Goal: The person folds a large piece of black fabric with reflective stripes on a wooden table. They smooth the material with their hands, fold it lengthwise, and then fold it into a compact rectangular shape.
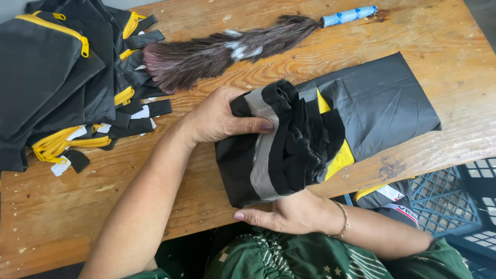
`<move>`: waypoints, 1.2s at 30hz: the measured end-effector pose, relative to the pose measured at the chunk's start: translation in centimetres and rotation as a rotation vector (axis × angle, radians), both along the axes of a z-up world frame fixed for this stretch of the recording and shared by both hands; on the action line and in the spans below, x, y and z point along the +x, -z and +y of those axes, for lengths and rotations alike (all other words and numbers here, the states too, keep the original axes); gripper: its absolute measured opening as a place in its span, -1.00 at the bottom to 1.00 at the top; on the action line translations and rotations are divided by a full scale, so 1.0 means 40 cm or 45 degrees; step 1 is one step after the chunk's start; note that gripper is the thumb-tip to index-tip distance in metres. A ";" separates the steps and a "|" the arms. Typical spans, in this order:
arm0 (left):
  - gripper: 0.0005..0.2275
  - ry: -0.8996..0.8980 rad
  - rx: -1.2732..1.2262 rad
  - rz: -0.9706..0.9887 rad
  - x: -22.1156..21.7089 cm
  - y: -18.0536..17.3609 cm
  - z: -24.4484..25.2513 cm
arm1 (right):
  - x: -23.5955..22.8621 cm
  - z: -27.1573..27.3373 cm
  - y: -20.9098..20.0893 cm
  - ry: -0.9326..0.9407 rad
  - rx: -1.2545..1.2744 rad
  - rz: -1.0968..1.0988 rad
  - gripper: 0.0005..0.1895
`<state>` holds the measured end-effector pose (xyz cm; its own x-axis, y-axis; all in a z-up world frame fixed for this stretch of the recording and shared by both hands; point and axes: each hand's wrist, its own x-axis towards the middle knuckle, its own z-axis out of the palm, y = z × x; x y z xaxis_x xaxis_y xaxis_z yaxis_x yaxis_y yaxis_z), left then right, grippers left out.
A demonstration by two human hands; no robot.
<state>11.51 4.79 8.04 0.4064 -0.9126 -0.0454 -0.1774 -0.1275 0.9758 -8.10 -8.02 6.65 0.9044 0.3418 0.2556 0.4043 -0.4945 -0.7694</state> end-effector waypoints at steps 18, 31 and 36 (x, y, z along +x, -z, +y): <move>-0.54 -0.175 0.305 -0.072 0.020 -0.048 0.052 | -0.102 -0.159 -0.177 0.575 -0.466 -0.588 -0.70; -0.68 -0.391 0.200 -0.276 -0.037 -0.042 0.026 | -0.045 -0.134 0.041 0.313 -0.703 -0.262 -0.29; -0.24 -0.777 0.330 -1.262 -0.106 0.022 -0.024 | -0.033 -0.086 0.079 0.255 -0.866 -0.303 -0.30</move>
<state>7.26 3.81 7.17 0.7321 -0.5661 0.3789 -0.6809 -0.6259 0.3803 -9.42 -11.44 3.48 0.9124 0.3293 0.2432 0.3743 -0.9116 -0.1701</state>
